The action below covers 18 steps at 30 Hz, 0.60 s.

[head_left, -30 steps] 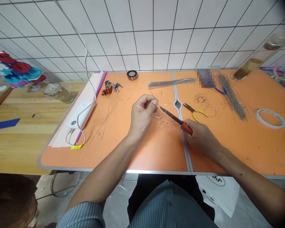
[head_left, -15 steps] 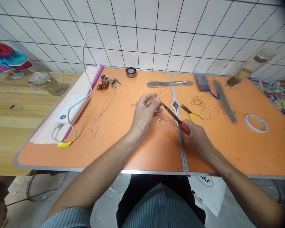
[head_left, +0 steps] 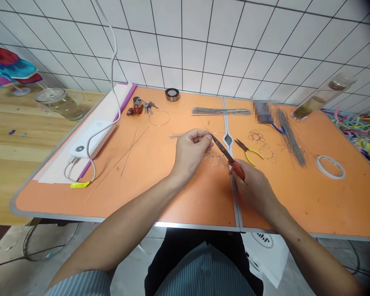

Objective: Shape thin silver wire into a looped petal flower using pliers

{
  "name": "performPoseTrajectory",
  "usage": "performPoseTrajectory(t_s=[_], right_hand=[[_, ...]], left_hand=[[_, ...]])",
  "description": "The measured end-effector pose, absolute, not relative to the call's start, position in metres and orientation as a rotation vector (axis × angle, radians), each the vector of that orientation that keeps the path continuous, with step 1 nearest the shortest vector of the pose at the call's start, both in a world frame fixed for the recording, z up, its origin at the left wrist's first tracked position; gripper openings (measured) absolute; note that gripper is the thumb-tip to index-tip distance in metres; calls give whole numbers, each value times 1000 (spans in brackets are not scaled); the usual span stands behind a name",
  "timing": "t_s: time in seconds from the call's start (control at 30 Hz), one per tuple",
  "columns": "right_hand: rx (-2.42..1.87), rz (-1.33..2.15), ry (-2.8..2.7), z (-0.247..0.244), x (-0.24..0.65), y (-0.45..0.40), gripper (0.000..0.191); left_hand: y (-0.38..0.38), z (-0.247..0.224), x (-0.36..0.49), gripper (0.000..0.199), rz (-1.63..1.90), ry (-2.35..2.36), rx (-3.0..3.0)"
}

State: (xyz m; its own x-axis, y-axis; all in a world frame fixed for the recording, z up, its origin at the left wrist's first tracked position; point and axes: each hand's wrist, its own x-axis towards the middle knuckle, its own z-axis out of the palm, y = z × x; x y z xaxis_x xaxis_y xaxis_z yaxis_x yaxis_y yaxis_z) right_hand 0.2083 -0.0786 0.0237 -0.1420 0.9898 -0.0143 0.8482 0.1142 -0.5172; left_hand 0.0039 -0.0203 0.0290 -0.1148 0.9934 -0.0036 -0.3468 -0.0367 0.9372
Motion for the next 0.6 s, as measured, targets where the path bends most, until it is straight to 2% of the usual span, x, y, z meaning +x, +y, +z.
performPoseTrajectory(t_s=[0.27,0.5,0.6], right_hand=[[-1678,661,-2031,24,225,-97,21],[-1986,91,-2008,10,283,-119,39],[-2033,-21,-2118,-3,300,-120,44]], left_hand=[[-15,31,-4,12,1472,982,907],[-17,38,-5,16,1376,861,898],[-18,39,-5,15,1322,811,875]])
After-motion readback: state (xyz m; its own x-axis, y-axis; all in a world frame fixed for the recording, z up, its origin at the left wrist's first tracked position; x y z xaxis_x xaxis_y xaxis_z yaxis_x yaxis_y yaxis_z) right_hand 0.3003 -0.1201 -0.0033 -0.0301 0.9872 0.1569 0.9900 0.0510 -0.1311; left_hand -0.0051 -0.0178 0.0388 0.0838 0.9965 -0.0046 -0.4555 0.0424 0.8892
